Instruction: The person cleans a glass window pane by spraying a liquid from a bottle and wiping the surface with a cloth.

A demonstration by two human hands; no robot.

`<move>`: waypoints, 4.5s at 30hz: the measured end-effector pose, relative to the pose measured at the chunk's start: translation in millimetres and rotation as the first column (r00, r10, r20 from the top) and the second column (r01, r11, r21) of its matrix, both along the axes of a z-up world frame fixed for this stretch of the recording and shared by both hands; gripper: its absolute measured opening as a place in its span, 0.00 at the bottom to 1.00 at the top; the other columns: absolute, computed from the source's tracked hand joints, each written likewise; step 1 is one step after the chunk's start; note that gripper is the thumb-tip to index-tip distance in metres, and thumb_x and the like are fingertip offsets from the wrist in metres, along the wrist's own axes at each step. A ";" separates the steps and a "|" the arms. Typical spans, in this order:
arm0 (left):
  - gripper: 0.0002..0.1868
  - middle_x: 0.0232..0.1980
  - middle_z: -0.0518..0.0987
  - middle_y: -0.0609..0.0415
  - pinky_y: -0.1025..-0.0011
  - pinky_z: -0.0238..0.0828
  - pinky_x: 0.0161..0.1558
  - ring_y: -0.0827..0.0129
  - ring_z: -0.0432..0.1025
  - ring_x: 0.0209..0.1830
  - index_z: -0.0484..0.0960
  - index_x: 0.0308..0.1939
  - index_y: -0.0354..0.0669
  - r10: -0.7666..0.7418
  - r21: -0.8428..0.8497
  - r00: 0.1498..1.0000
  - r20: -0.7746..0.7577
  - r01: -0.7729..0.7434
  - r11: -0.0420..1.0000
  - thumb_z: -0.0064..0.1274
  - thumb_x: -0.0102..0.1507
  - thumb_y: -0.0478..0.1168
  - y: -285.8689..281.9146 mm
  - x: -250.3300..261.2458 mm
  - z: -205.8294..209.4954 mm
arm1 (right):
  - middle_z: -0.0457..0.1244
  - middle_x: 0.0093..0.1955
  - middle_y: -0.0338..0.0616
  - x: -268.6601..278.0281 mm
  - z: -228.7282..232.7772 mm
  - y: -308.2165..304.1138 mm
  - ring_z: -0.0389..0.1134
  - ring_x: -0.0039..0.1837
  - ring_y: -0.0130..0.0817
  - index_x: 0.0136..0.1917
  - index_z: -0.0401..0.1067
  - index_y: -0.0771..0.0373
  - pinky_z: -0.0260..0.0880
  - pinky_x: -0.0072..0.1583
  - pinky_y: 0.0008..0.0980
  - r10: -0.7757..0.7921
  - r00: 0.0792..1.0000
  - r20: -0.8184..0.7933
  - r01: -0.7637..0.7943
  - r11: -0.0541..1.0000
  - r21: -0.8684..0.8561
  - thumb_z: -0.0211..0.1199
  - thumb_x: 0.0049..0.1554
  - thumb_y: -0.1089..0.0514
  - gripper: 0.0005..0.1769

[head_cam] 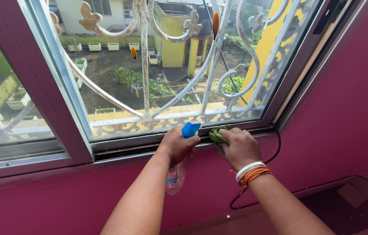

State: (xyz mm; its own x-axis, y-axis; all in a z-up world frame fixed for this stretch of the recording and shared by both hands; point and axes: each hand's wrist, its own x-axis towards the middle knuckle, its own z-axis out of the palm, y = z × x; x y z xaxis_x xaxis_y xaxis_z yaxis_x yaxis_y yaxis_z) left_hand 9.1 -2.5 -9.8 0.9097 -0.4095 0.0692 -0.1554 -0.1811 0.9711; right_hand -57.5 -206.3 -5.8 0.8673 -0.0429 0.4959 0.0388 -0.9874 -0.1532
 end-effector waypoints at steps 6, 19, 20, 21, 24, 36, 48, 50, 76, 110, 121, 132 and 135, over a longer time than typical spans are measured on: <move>0.10 0.23 0.79 0.50 0.65 0.76 0.28 0.66 0.76 0.21 0.79 0.32 0.36 -0.006 -0.013 0.999 -0.040 0.005 1.000 0.55 0.58 0.41 1.0 1.2 -1.3 | 0.69 0.51 0.37 7.2 4.9 -34.2 0.69 0.58 0.44 0.59 0.77 0.43 0.71 0.58 0.45 0.077 0.994 -0.075 -0.077 0.997 0.011 0.68 0.51 0.54 0.21; 0.10 0.24 0.81 0.53 0.67 0.76 0.30 0.69 0.77 0.22 0.80 0.34 0.40 0.013 0.026 0.991 0.132 -0.016 1.000 0.58 0.57 0.43 5.2 -1.8 -8.1 | 0.70 0.52 0.39 10.3 -5.6 -26.7 0.70 0.55 0.45 0.57 0.80 0.46 0.72 0.58 0.44 0.107 0.994 0.033 -0.107 0.994 -0.001 0.69 0.45 0.54 0.23; 0.10 0.24 0.81 0.53 0.68 0.76 0.30 0.70 0.78 0.23 0.80 0.34 0.41 0.026 0.046 0.985 0.168 -0.034 0.998 0.58 0.57 0.44 4.5 -3.4 -9.9 | 0.70 0.50 0.39 8.7 -8.1 -1.5 0.70 0.55 0.45 0.55 0.80 0.46 0.71 0.57 0.45 0.153 0.986 0.071 -0.154 0.988 0.015 0.70 0.46 0.53 0.22; 0.10 0.25 0.81 0.53 0.68 0.76 0.30 0.70 0.77 0.23 0.80 0.34 0.40 0.043 -0.014 0.977 0.207 -0.041 0.999 0.58 0.58 0.43 4.5 -4.1 -12.1 | 0.70 0.49 0.40 5.5 -10.3 23.2 0.70 0.54 0.45 0.54 0.80 0.46 0.70 0.57 0.46 0.198 0.974 0.111 -0.202 0.979 0.030 0.71 0.46 0.51 0.20; 0.10 0.25 0.81 0.53 0.67 0.75 0.29 0.69 0.75 0.23 0.80 0.34 0.38 0.105 -0.149 0.969 0.222 -0.073 0.986 0.57 0.60 0.42 21.3 -1.9 -16.7 | 0.68 0.46 0.38 -0.8 -6.6 72.7 0.70 0.55 0.42 0.54 0.80 0.42 0.71 0.58 0.43 0.115 0.992 -0.048 -0.115 0.993 0.017 0.68 0.55 0.51 0.13; 0.10 0.25 0.78 0.53 0.69 0.76 0.27 0.71 0.75 0.22 0.81 0.36 0.35 0.170 -0.240 0.984 0.047 -0.154 0.958 0.56 0.60 0.41 148.1 -37.1 -11.9 | 0.68 0.50 0.38 -2.8 5.1 22.7 0.69 0.58 0.43 0.56 0.79 0.45 0.71 0.60 0.43 -0.021 0.999 -0.038 0.018 0.996 -0.083 0.69 0.51 0.56 0.19; 0.10 0.23 0.79 0.52 0.70 0.73 0.27 0.69 0.75 0.21 0.81 0.33 0.37 0.197 -0.174 0.979 0.047 -0.186 0.967 0.56 0.60 0.41 168.0 -36.9 -12.2 | 0.68 0.48 0.41 -3.1 -2.6 199.2 0.69 0.59 0.43 0.56 0.79 0.49 0.72 0.58 0.43 0.368 0.926 0.088 -0.372 0.928 0.030 0.66 0.53 0.55 0.16; 0.09 0.23 0.78 0.52 0.69 0.73 0.27 0.68 0.74 0.21 0.81 0.33 0.37 0.186 -0.161 0.982 0.029 -0.179 0.971 0.55 0.60 0.41 167.6 -36.1 -13.5 | 0.68 0.49 0.41 -2.7 -1.1 185.6 0.68 0.57 0.45 0.56 0.79 0.48 0.71 0.56 0.45 0.370 0.928 0.052 -0.372 0.927 0.042 0.67 0.54 0.53 0.15; 0.12 0.24 0.78 0.53 0.67 0.75 0.28 0.69 0.75 0.22 0.80 0.32 0.39 0.272 -0.039 0.962 0.018 -0.271 0.962 0.54 0.59 0.45 161.0 -48.7 -2.3 | 0.67 0.68 0.28 21.8 -11.5 -132.9 0.69 0.65 0.42 0.70 0.70 0.27 0.72 0.64 0.44 -0.450 0.864 -0.224 0.441 0.893 -0.092 0.63 0.57 0.46 0.27; 0.13 0.23 0.78 0.51 0.65 0.74 0.30 0.66 0.75 0.22 0.79 0.29 0.38 0.026 0.069 0.987 -0.160 -0.015 0.998 0.58 0.59 0.45 17.6 -6.6 6.1 | 0.68 0.61 0.28 11.0 -3.5 -79.3 0.69 0.62 0.39 0.66 0.73 0.35 0.71 0.66 0.40 -0.275 0.938 -0.211 0.261 0.961 -0.093 0.61 0.58 0.50 0.23; 0.12 0.22 0.77 0.49 0.64 0.74 0.29 0.64 0.74 0.20 0.77 0.27 0.38 0.013 -0.020 0.975 -0.221 -0.018 1.000 0.57 0.59 0.43 16.8 -0.1 5.0 | 0.70 0.61 0.30 -0.6 5.6 -67.3 0.71 0.62 0.40 0.64 0.75 0.32 0.73 0.64 0.42 -0.190 0.964 -0.186 0.191 0.981 -0.013 0.55 0.61 0.50 0.19; 0.14 0.23 0.78 0.51 0.64 0.74 0.32 0.66 0.75 0.22 0.78 0.29 0.38 0.063 0.110 0.976 -0.206 -0.040 0.993 0.57 0.60 0.47 18.2 -13.1 19.6 | 0.63 0.71 0.23 12.9 -12.1 -119.8 0.66 0.69 0.40 0.69 0.69 0.31 0.69 0.69 0.42 -0.434 0.868 -0.241 0.436 0.899 -0.048 0.58 0.60 0.54 0.25; 0.14 0.23 0.78 0.51 0.63 0.75 0.32 0.65 0.75 0.22 0.77 0.29 0.38 0.062 0.095 0.976 -0.207 -0.043 0.995 0.57 0.60 0.47 19.1 -15.9 19.6 | 0.64 0.70 0.29 12.1 -13.7 -123.4 0.68 0.67 0.42 0.69 0.70 0.37 0.70 0.66 0.44 -0.372 0.908 -0.193 0.378 0.926 -0.007 0.59 0.58 0.55 0.27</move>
